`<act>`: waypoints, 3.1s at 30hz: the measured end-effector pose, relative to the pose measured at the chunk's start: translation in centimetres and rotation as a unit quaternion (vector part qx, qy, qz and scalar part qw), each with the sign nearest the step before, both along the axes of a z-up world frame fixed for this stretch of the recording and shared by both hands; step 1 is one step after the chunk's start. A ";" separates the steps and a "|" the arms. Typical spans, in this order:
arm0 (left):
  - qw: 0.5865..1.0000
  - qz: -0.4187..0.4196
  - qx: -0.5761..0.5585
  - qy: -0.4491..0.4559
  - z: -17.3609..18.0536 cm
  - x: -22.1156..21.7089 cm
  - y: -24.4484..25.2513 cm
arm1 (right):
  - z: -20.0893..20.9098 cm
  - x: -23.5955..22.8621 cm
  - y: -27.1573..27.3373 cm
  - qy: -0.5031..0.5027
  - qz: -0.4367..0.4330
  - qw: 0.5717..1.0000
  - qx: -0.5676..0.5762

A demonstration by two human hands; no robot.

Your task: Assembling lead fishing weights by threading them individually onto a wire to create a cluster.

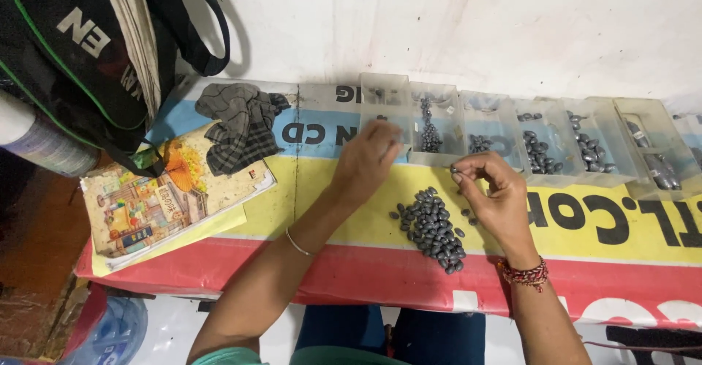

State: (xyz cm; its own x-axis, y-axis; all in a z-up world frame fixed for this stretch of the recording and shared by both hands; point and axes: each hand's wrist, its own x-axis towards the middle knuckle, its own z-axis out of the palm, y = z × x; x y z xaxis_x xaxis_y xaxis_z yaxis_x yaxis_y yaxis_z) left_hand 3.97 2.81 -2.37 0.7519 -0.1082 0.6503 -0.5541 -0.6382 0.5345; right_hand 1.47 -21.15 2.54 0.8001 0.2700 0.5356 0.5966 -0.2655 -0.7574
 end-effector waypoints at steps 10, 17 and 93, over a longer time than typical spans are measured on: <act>0.983 -0.113 0.128 0.074 -5.2 -1.0 -3.6 | 0.4 0.1 0.2 0.013 -0.009 0.998 -0.059; 0.980 -0.123 0.155 0.009 -6.2 -0.6 -4.1 | 0.7 0.0 0.3 0.027 -0.009 0.994 -0.104; 0.991 -0.032 -0.084 -0.097 -1.6 1.2 -1.3 | 0.5 -0.1 0.4 0.029 0.023 0.999 -0.036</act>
State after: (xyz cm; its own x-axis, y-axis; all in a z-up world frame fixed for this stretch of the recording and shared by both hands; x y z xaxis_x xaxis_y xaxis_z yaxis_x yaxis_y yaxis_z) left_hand 5.20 1.50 -3.97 0.6063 -0.0301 0.7947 -0.6932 -0.5096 0.5096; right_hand 1.33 -20.70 3.02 0.8155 0.3432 0.4660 0.5644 -0.2938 -0.7714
